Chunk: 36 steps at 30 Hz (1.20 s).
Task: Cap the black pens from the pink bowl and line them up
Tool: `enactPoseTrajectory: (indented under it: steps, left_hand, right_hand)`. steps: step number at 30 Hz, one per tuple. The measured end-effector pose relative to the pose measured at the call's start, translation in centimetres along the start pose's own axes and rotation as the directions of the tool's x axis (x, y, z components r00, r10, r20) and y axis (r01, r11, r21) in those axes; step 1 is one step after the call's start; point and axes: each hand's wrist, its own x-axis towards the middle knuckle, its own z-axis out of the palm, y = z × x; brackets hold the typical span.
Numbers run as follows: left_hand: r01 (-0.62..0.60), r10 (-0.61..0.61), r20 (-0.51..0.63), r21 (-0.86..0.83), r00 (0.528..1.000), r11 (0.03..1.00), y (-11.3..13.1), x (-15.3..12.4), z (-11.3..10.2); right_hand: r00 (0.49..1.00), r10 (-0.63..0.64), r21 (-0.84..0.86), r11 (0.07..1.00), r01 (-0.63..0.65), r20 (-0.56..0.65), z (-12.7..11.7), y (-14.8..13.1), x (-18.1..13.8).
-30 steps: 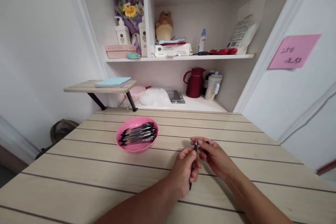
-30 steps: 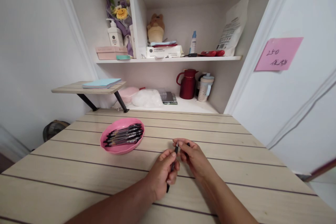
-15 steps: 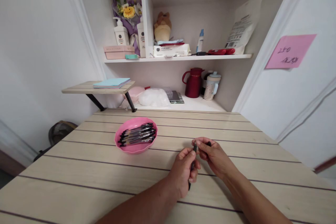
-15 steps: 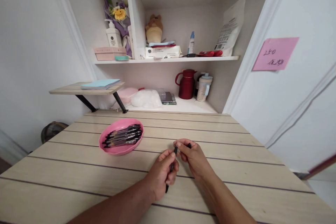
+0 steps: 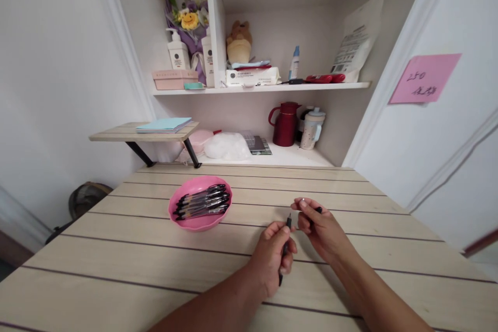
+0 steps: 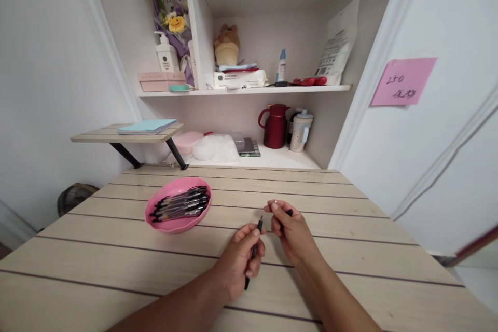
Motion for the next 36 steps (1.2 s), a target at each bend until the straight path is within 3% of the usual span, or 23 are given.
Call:
enactPoseTrajectory:
  steps: [3,7,13,16,18,20,22,24,25,30,36]
  left_hand:
    - [-0.026,0.020,-0.067,-0.092,0.998,0.995,0.0,0.2,0.0]
    - [-0.187,0.144,-0.151,-0.331,0.978,0.925,0.5,0.7,-0.1]
    - [-0.212,0.186,-0.101,-0.451,0.977,0.867,1.1,1.5,-0.2]
    - [-0.188,0.179,-0.062,-0.454,0.982,0.871,0.9,1.6,-0.3]
    - [-0.129,0.124,-0.043,-0.456,0.991,0.881,0.6,1.6,-0.4]
    - [-0.051,0.033,-0.047,-0.450,0.998,0.892,0.5,1.6,-0.7]
    - [-0.002,-0.023,-0.054,-0.432,0.998,0.902,0.4,1.5,-0.9]
    - [0.006,-0.025,-0.042,-0.404,0.999,0.915,0.3,1.5,-1.0]
    - [0.006,-0.021,-0.034,-0.390,0.999,0.921,0.3,1.5,-1.0]
    - [0.054,-0.055,0.009,-0.344,0.998,0.937,0.3,1.8,-1.1]
    - [0.114,-0.110,0.032,-0.336,0.993,0.935,-0.2,2.9,-2.0]
  right_hand:
    - [0.999,0.011,-0.130,0.991,-0.016,-0.037,0.2,-0.2,0.1]
    - [0.998,0.030,-0.351,0.936,-0.011,0.047,1.3,0.0,-0.6]
    - [0.946,-0.185,-0.522,0.797,0.302,0.266,2.7,1.5,-1.6]
    - [0.948,-0.193,-0.567,0.765,0.306,0.252,1.8,1.6,-1.1]
    - [0.966,-0.160,-0.637,0.727,0.255,0.204,0.0,1.0,0.0]
    - [0.979,-0.149,-0.753,0.626,0.202,0.139,-2.6,-0.3,2.0]
    - [0.978,-0.195,-0.894,0.422,0.150,0.071,-5.9,-2.0,4.5]
    - [0.968,-0.251,-0.994,0.103,0.024,-0.003,-9.3,-3.8,7.0]
    - [0.963,-0.266,-0.998,0.054,-0.022,-0.036,-10.8,-4.5,8.1]
    - [0.950,-0.284,-0.989,-0.036,-0.146,-0.130,-15.9,-6.1,12.2]
    - [0.950,-0.267,-0.979,-0.075,-0.188,-0.162,-18.2,-6.0,15.3]
